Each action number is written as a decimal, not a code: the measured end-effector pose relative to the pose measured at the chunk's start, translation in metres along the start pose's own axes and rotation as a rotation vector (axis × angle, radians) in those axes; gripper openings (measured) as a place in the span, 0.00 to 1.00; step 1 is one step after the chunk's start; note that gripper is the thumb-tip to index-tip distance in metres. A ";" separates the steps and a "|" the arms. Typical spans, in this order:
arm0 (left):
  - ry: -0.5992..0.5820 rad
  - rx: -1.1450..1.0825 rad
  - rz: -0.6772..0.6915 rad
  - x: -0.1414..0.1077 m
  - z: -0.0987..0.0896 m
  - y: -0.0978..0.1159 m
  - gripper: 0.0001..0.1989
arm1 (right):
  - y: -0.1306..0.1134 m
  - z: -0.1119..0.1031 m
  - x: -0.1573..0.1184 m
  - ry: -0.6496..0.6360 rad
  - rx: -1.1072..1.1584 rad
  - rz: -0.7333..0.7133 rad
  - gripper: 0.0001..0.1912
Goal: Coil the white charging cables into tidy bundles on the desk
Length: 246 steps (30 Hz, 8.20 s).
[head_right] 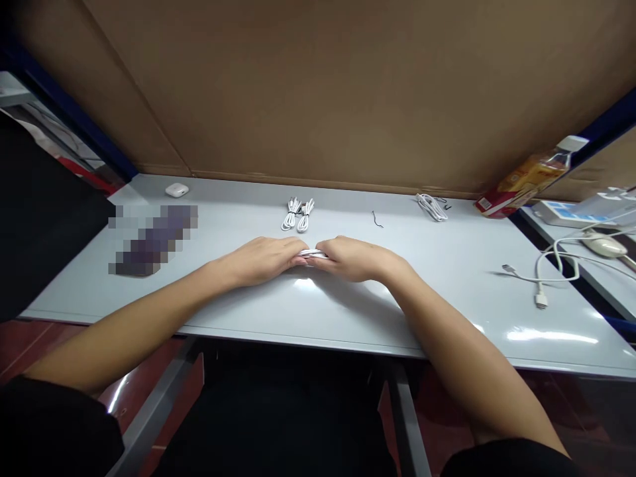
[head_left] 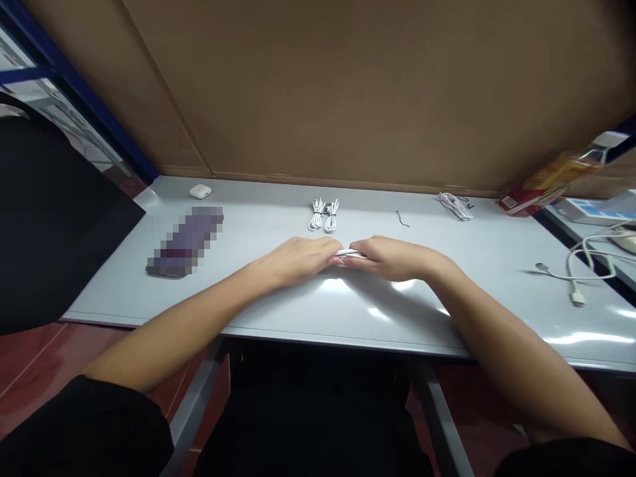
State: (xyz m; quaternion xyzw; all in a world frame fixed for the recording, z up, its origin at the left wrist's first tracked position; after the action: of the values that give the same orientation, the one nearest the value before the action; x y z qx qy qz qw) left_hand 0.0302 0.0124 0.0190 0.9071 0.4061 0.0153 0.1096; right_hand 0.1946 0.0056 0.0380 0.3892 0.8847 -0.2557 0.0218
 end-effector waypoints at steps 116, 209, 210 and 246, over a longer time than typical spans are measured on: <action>0.413 -1.072 -0.230 0.004 -0.005 -0.019 0.22 | 0.011 0.004 0.022 0.752 0.701 -0.116 0.20; 0.283 -1.408 -0.223 0.013 -0.003 -0.021 0.20 | -0.006 -0.005 0.011 0.898 -0.428 -0.357 0.11; 0.272 -1.413 -0.229 0.013 -0.002 -0.021 0.21 | -0.006 -0.005 0.011 0.896 -0.417 -0.359 0.11; 0.238 -1.660 -0.158 0.018 0.006 -0.026 0.20 | -0.008 -0.011 0.005 0.949 0.142 -0.254 0.05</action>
State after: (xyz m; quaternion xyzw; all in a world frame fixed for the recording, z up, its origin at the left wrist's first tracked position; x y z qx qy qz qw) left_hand 0.0241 0.0419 0.0068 0.4931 0.3343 0.3967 0.6984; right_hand 0.1873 0.0097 0.0499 0.3524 0.8177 -0.1106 -0.4415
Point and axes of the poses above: each hand's wrist, its own x-axis towards the middle knuckle, its own z-axis out of the palm, y = z × x, the point moved 5 cm from there along x, towards the middle knuckle, and after that the axes turned 10 degrees about -z, right-handed, at the moved point
